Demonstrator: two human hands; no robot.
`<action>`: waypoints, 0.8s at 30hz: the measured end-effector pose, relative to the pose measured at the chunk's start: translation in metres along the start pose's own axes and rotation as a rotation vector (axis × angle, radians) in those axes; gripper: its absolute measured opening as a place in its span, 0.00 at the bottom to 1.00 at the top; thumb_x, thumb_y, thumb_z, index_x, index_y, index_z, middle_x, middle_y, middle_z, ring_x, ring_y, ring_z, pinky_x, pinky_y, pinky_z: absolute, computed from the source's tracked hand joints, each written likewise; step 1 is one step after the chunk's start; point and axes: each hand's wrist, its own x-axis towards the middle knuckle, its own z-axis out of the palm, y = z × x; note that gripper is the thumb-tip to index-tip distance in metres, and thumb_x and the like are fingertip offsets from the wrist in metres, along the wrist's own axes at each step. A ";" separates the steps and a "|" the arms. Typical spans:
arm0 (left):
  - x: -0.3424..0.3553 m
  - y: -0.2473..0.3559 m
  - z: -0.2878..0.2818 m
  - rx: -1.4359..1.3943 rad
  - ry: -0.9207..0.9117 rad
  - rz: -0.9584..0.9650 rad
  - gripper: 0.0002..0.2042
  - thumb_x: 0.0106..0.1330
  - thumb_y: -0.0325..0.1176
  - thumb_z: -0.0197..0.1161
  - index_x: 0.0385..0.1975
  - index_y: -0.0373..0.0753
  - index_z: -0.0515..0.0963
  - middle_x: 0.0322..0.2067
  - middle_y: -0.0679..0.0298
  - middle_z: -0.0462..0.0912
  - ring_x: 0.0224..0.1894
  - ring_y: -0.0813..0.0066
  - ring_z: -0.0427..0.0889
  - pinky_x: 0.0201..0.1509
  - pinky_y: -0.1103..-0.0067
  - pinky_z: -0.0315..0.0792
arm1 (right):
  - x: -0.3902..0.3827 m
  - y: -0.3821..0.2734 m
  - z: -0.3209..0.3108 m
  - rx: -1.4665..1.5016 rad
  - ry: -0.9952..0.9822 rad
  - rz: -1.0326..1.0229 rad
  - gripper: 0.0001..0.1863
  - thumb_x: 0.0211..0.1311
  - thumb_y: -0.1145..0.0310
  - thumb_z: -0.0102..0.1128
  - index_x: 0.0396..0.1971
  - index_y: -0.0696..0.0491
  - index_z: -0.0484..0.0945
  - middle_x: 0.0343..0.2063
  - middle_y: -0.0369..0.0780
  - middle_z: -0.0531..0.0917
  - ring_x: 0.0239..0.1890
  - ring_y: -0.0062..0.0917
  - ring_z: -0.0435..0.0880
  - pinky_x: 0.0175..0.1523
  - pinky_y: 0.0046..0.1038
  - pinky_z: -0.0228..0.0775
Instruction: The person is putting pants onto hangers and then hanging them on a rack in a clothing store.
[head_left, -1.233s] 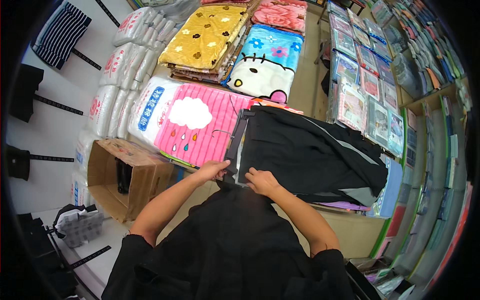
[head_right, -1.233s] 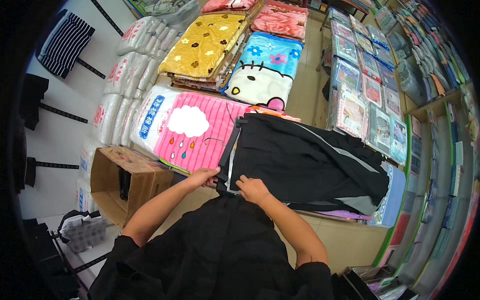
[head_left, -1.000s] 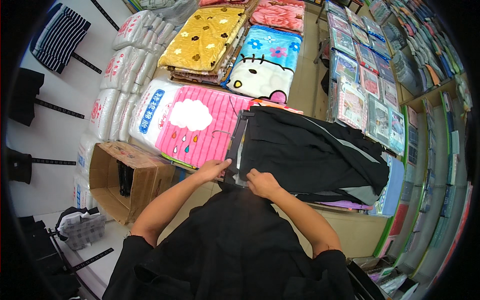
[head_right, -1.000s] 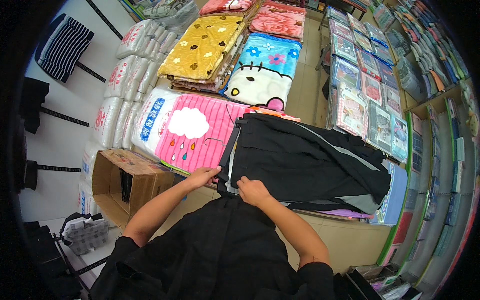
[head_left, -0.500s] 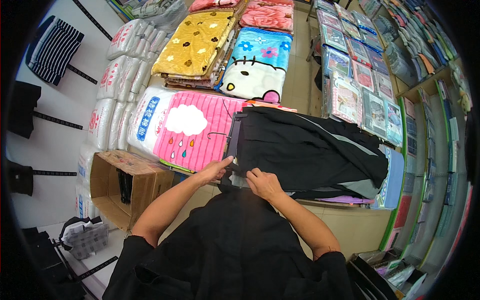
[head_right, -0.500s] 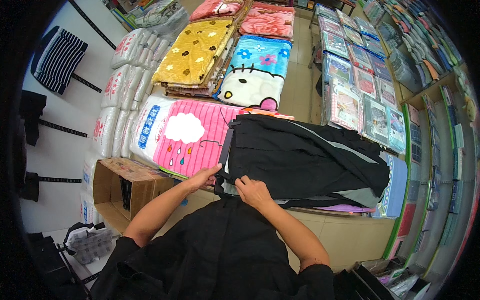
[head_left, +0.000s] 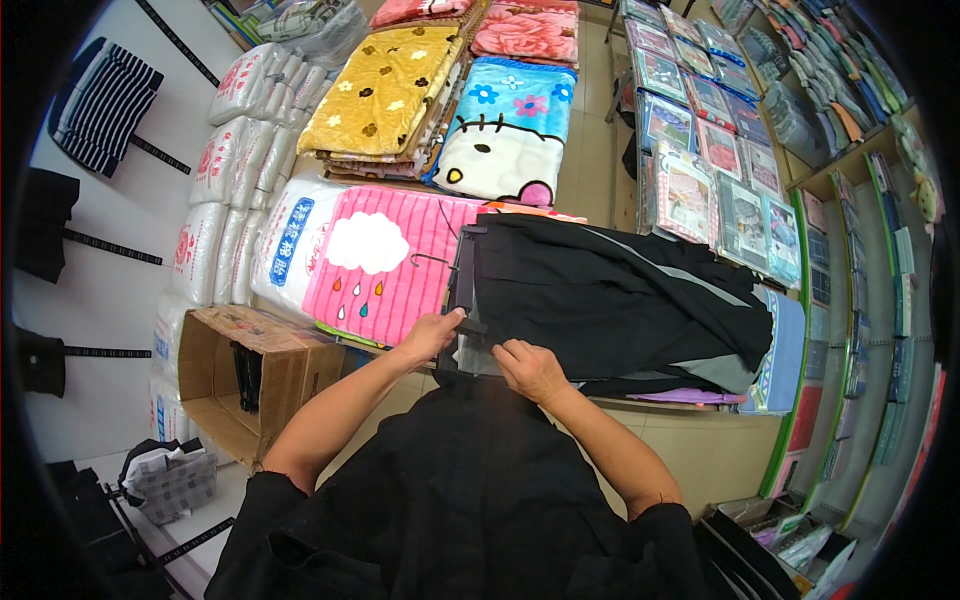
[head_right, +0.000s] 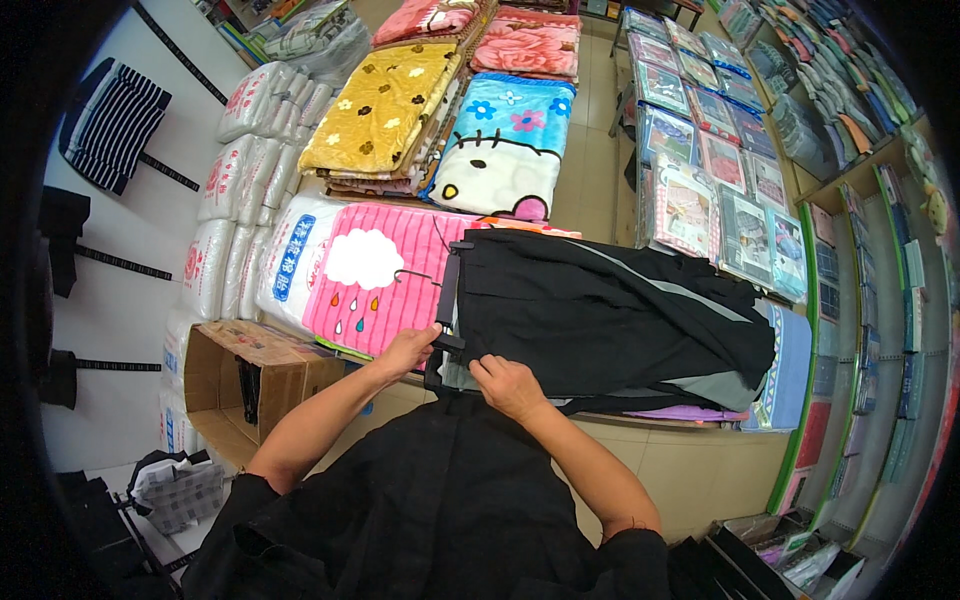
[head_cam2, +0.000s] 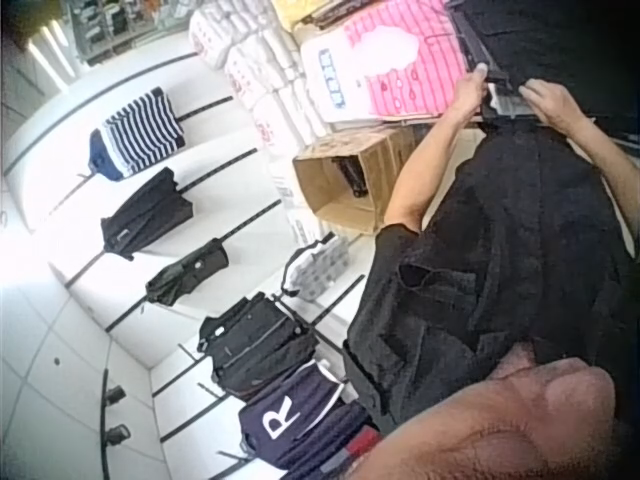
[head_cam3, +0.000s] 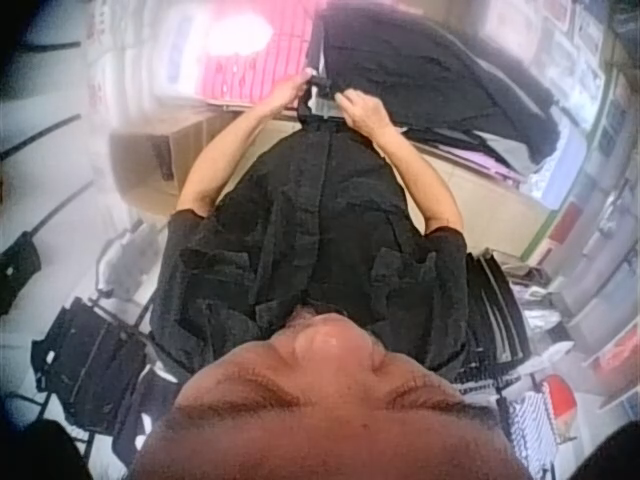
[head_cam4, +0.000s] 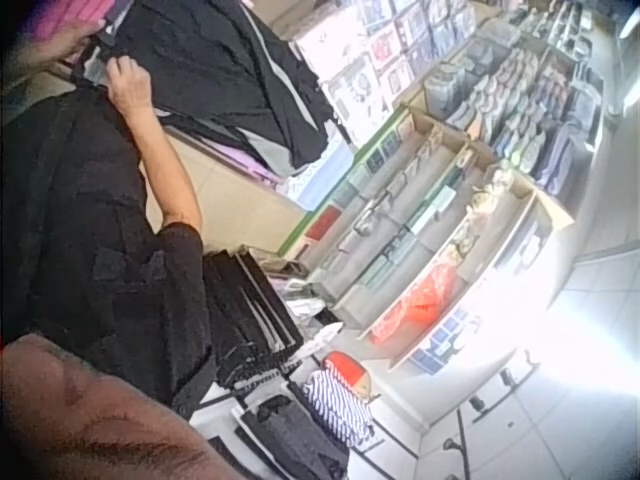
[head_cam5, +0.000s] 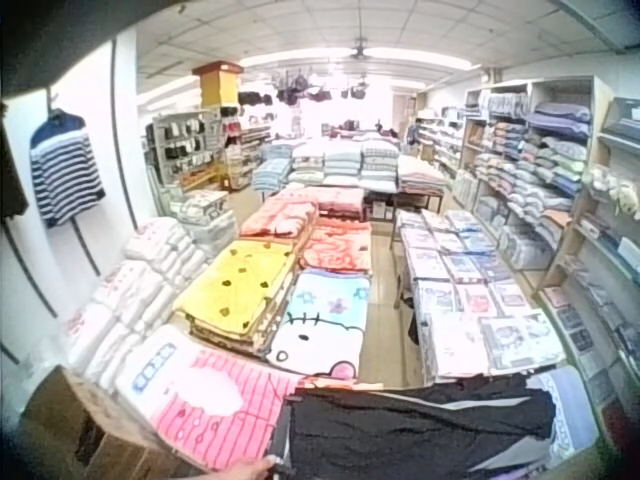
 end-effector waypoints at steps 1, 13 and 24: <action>0.000 -0.001 0.003 0.000 0.002 0.001 0.27 0.80 0.58 0.60 0.20 0.47 0.70 0.17 0.77 0.63 0.18 0.85 0.58 0.22 0.78 0.51 | 0.000 0.000 -0.001 0.001 0.001 -0.002 0.16 0.57 0.72 0.69 0.47 0.53 0.81 0.33 0.38 0.76 0.33 0.30 0.84 0.37 0.31 0.79; 0.005 -0.004 0.027 0.078 0.029 0.059 0.31 0.81 0.58 0.56 0.13 0.46 0.67 0.15 0.75 0.62 0.18 0.82 0.57 0.25 0.74 0.52 | 0.013 -0.008 -0.012 0.016 0.024 -0.064 0.15 0.54 0.73 0.68 0.44 0.54 0.80 0.30 0.37 0.75 0.31 0.29 0.82 0.36 0.32 0.78; -0.013 -0.003 0.037 -0.076 0.041 -0.120 0.30 0.78 0.64 0.54 0.22 0.43 0.74 0.18 0.69 0.74 0.21 0.77 0.68 0.28 0.76 0.63 | 0.014 -0.007 -0.046 0.336 0.067 0.110 0.10 0.63 0.73 0.69 0.43 0.55 0.82 0.31 0.41 0.78 0.31 0.34 0.86 0.37 0.38 0.79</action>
